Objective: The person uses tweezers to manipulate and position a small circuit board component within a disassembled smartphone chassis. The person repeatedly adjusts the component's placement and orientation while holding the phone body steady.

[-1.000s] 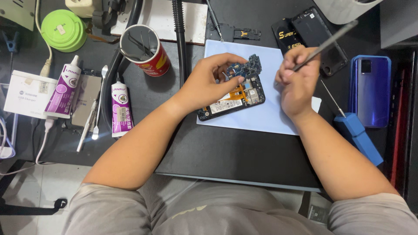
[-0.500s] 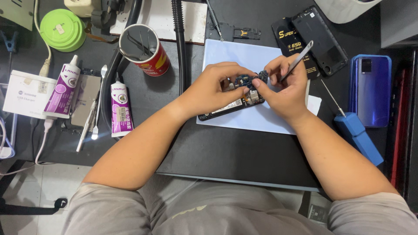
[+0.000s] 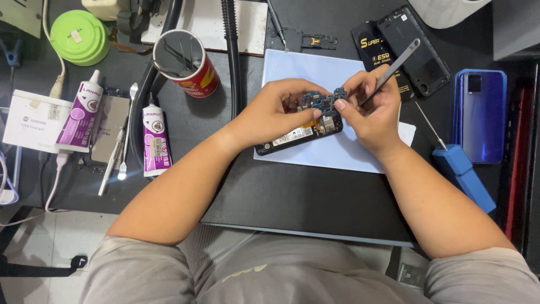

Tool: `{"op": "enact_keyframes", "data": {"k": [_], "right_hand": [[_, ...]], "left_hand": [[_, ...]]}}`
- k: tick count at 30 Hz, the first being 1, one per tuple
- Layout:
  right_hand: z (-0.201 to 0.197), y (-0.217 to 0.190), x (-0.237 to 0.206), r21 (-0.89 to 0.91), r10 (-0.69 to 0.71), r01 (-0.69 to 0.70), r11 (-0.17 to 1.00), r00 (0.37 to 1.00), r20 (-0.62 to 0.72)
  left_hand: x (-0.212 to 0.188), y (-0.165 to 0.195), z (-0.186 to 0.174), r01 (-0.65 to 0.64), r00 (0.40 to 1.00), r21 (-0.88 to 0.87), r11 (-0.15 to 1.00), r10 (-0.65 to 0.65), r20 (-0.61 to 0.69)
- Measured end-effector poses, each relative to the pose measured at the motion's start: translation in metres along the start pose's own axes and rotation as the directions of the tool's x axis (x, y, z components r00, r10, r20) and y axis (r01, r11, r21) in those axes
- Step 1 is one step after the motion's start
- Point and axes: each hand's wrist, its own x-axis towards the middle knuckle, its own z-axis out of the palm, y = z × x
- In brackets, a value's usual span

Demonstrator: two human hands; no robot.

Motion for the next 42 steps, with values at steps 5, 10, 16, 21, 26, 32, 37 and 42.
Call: {"op": "enact_keyframes", "data": {"k": [5, 10, 16, 21, 26, 32, 37, 42], "right_hand": [[-0.002, 0.0, -0.001, -0.016, -0.016, 0.017, 1.0, 0.999, 0.032], [0.0, 0.0, -0.002, -0.079, -0.04, 0.044, 0.996, 0.998, 0.048], [0.003, -0.003, -0.004, -0.184, -0.032, 0.043, 0.982, 0.998, 0.061], [0.004, -0.003, -0.004, -0.171, -0.024, 0.037, 0.985, 0.997, 0.077], [0.006, -0.002, -0.004, -0.174, -0.023, 0.037, 0.984, 0.996, 0.085], [0.007, -0.002, -0.004, -0.196, -0.024, 0.037, 0.98, 0.997, 0.067], [0.008, -0.004, -0.003, -0.183, -0.016, 0.026, 0.983, 0.998, 0.06], [0.006, -0.006, 0.004, -0.117, -0.075, 0.072, 0.991, 0.997, -0.019]], "left_hand": [[-0.001, 0.001, 0.001, -0.001, 1.0, 0.025, 1.0, 0.001, 0.0], [-0.001, 0.0, 0.004, 0.009, 1.0, 0.089, 0.996, -0.006, -0.027], [0.002, -0.002, 0.003, -0.029, 0.998, 0.175, 0.984, 0.038, -0.05], [0.002, -0.005, 0.002, -0.024, 0.996, 0.158, 0.987, 0.037, -0.077], [0.003, -0.01, 0.001, -0.028, 0.995, -0.018, 0.999, 0.026, -0.1], [0.003, -0.013, -0.001, -0.083, 0.993, -0.056, 0.995, 0.078, -0.084], [0.001, -0.01, -0.001, -0.031, 0.994, -0.068, 0.997, 0.023, -0.111], [0.006, -0.005, -0.002, -0.014, 0.989, -0.043, 0.999, 0.008, -0.147]]}}
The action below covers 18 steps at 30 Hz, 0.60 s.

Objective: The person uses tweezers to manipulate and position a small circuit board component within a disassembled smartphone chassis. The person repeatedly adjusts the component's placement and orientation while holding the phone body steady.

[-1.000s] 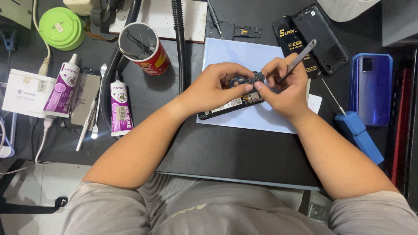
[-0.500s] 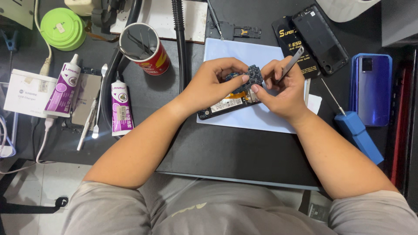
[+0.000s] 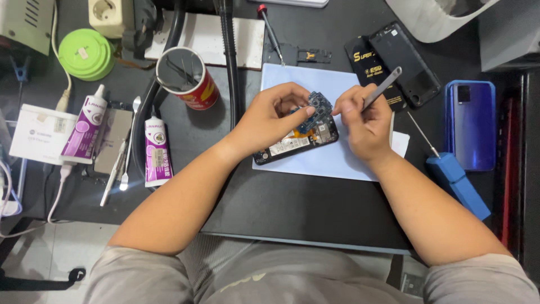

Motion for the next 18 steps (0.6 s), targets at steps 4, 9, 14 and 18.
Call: {"op": "enact_keyframes", "data": {"k": [4, 9, 14, 18], "right_hand": [[-0.005, 0.006, 0.001, 0.132, 0.02, -0.002, 0.991, 0.991, -0.131], [-0.009, 0.015, 0.0, 0.075, -0.062, 0.091, 0.993, 0.945, -0.323], [-0.009, 0.01, 0.005, 0.291, 0.089, 0.01, 0.957, 0.942, -0.324], [-0.005, 0.008, 0.01, 0.107, -0.015, 0.041, 0.993, 0.971, -0.239]], "left_hand": [[0.003, -0.003, 0.0, 0.02, 0.999, -0.021, 1.0, -0.021, -0.047], [0.002, -0.009, -0.003, 0.066, 0.991, -0.083, 0.994, -0.075, -0.107], [0.004, -0.008, -0.005, 0.086, 0.987, -0.065, 0.994, -0.094, -0.13], [0.005, -0.005, -0.004, 0.114, 0.984, -0.028, 0.993, -0.117, -0.137]]}}
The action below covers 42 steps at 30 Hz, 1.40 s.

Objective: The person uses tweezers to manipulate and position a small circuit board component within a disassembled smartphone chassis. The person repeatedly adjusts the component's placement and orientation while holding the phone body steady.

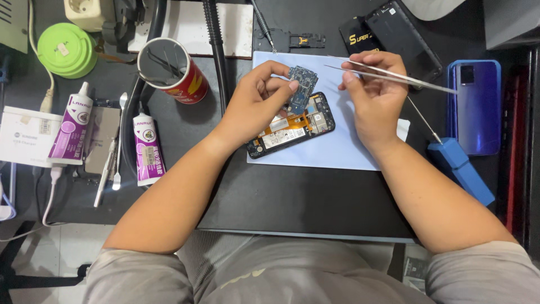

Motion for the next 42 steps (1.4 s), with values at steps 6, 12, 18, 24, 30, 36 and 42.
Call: {"op": "enact_keyframes", "data": {"k": [6, 12, 18, 24, 30, 36, 42], "right_hand": [[0.0015, -0.0011, -0.0026, -0.078, -0.037, 0.039, 0.996, 0.999, 0.032], [0.0026, -0.0012, -0.0012, -0.091, -0.052, 0.055, 0.994, 0.998, 0.039], [0.003, -0.0019, -0.0014, -0.116, -0.055, 0.061, 0.991, 0.997, 0.056], [0.0004, 0.0003, -0.0034, -0.123, -0.038, 0.038, 0.992, 0.999, 0.005], [-0.0016, 0.0033, -0.0004, -0.07, -0.012, 0.009, 0.997, 0.999, -0.046], [-0.0005, -0.0025, 0.0006, -0.086, -0.035, 0.036, 0.996, 0.999, 0.014], [-0.0018, 0.0022, 0.0016, -0.055, 0.012, -0.012, 0.998, 1.0, -0.001]], "left_hand": [[0.0001, 0.0025, 0.0006, 0.005, 1.0, 0.015, 1.0, -0.005, -0.003], [0.001, 0.0011, 0.0002, -0.003, 1.0, 0.032, 0.999, 0.003, -0.018], [0.001, -0.0016, -0.0004, -0.004, 1.0, 0.021, 1.0, 0.004, -0.015], [0.001, -0.0036, -0.0001, -0.011, 1.0, 0.025, 1.0, 0.011, -0.008], [0.001, -0.0028, -0.0003, -0.004, 1.0, 0.047, 0.999, 0.004, -0.018], [0.0007, -0.0007, 0.0003, 0.014, 1.0, 0.037, 0.999, -0.013, -0.02], [0.0013, -0.003, -0.0004, -0.002, 1.0, 0.031, 1.0, 0.003, -0.012]]}}
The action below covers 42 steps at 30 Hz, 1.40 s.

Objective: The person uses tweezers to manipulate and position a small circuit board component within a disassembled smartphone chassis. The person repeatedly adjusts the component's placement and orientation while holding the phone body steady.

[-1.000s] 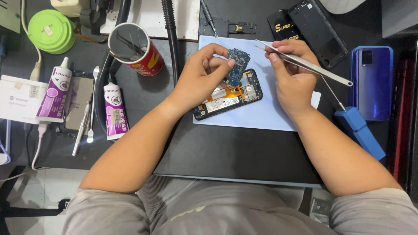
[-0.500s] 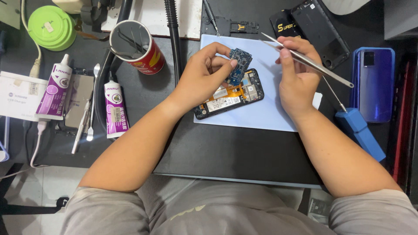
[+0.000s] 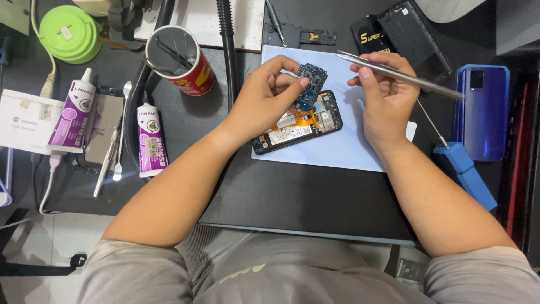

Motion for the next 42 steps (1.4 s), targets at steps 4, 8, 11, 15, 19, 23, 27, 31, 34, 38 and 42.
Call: {"op": "enact_keyframes", "data": {"k": [4, 8, 11, 15, 19, 23, 27, 31, 34, 38, 42], "right_hand": [[-0.003, 0.001, -0.002, 0.035, 0.018, -0.018, 0.999, 1.0, -0.007], [-0.002, -0.002, -0.002, 0.07, 0.03, -0.031, 0.997, 0.999, 0.016], [-0.001, -0.006, -0.004, 0.093, 0.025, -0.026, 0.995, 1.0, 0.005], [0.0, -0.007, -0.009, 0.002, -0.054, 0.054, 0.999, 0.995, 0.085], [0.001, -0.007, -0.015, -0.065, -0.116, 0.126, 0.99, 0.984, 0.137], [0.0, -0.013, -0.016, -0.275, -0.211, 0.267, 0.924, 0.953, 0.217], [0.004, -0.017, -0.014, -0.262, -0.231, 0.295, 0.919, 0.94, 0.251], [0.008, -0.019, -0.014, -0.25, -0.217, 0.279, 0.927, 0.944, 0.249], [0.008, -0.019, -0.013, -0.262, -0.208, 0.275, 0.925, 0.944, 0.256], [0.008, -0.02, -0.012, -0.275, -0.208, 0.277, 0.921, 0.944, 0.256], [0.007, -0.02, -0.012, -0.281, -0.205, 0.276, 0.919, 0.945, 0.256]], "left_hand": [[0.001, -0.001, 0.0, -0.003, 1.0, -0.003, 1.0, 0.003, 0.002], [0.001, -0.002, 0.0, -0.008, 1.0, -0.009, 1.0, 0.008, 0.004], [0.0, -0.001, 0.001, -0.036, 0.999, -0.009, 0.999, 0.037, 0.019], [-0.003, 0.0, 0.001, -0.019, 0.999, 0.029, 0.999, 0.017, 0.05], [-0.003, 0.002, 0.002, -0.033, 0.995, 0.03, 0.999, 0.03, 0.091], [-0.004, 0.003, 0.003, -0.047, 0.992, 0.013, 0.999, 0.046, 0.12], [-0.006, 0.0, 0.003, -0.049, 0.992, -0.022, 0.999, 0.052, 0.119], [-0.005, -0.002, 0.002, -0.054, 0.991, -0.039, 0.998, 0.058, 0.121], [-0.004, -0.003, 0.001, -0.065, 0.99, -0.048, 0.997, 0.07, 0.124], [-0.004, -0.003, 0.001, -0.056, 0.991, -0.039, 0.998, 0.061, 0.115], [-0.004, -0.001, 0.001, -0.068, 0.991, -0.025, 0.997, 0.071, 0.116]]}}
